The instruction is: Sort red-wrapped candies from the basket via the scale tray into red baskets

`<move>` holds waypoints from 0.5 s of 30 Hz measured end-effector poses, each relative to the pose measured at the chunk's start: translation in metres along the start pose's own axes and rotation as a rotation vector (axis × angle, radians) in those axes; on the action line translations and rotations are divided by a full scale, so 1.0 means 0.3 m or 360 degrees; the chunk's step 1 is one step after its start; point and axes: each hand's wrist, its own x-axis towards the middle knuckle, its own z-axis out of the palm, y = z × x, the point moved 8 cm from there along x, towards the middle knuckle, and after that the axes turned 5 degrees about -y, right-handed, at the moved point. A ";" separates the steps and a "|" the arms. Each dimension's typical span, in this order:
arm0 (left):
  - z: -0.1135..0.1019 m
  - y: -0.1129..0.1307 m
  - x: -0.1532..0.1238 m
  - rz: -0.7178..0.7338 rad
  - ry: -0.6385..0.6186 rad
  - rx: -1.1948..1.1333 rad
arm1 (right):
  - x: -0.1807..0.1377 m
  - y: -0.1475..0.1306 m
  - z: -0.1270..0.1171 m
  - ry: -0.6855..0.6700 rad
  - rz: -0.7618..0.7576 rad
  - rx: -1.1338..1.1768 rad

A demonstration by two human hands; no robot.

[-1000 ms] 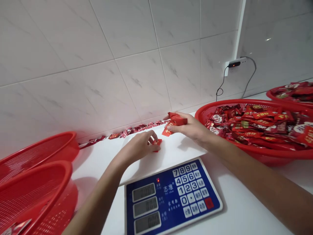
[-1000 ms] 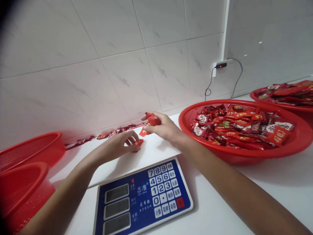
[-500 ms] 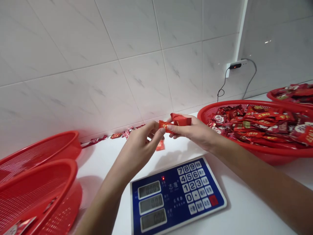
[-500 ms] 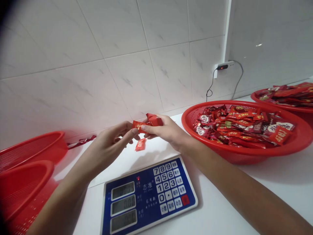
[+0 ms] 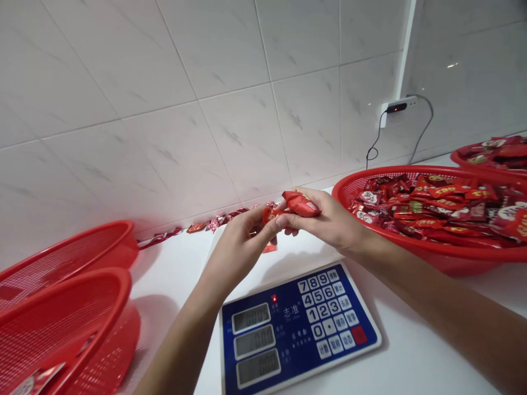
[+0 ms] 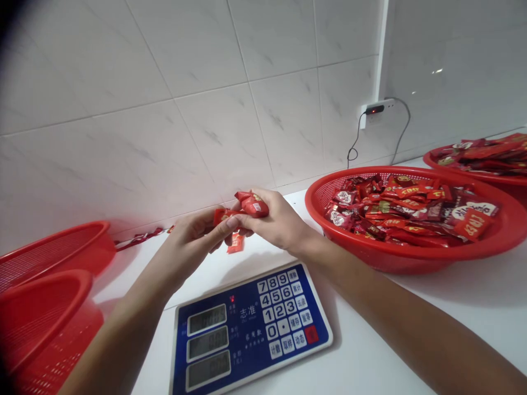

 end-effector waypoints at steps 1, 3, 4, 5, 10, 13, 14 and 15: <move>0.001 0.000 0.000 0.0001 -0.0002 -0.0018 | 0.002 0.003 0.000 -0.0017 0.0016 0.0002; 0.000 0.000 -0.001 0.0008 0.0002 -0.0060 | 0.005 0.008 -0.002 -0.0066 0.0029 0.0032; -0.003 -0.001 -0.001 0.0014 0.0015 -0.0089 | 0.008 0.009 -0.003 -0.0094 0.0029 0.0058; -0.008 -0.003 -0.001 0.0018 0.0036 -0.0122 | 0.010 0.011 -0.007 -0.0112 0.0033 0.0080; -0.024 -0.016 -0.001 0.0020 0.0151 -0.0226 | 0.013 0.026 -0.029 -0.0114 0.0114 -0.0117; -0.010 -0.013 -0.002 0.0034 0.0150 -0.0230 | 0.010 0.025 -0.008 -0.0209 0.0078 -0.0149; -0.007 -0.010 -0.003 0.0049 0.0157 -0.0237 | 0.008 0.026 -0.004 -0.0212 0.0066 -0.0118; -0.005 -0.006 -0.004 0.0064 0.0171 -0.0240 | 0.007 0.027 -0.003 -0.0196 0.0059 -0.0082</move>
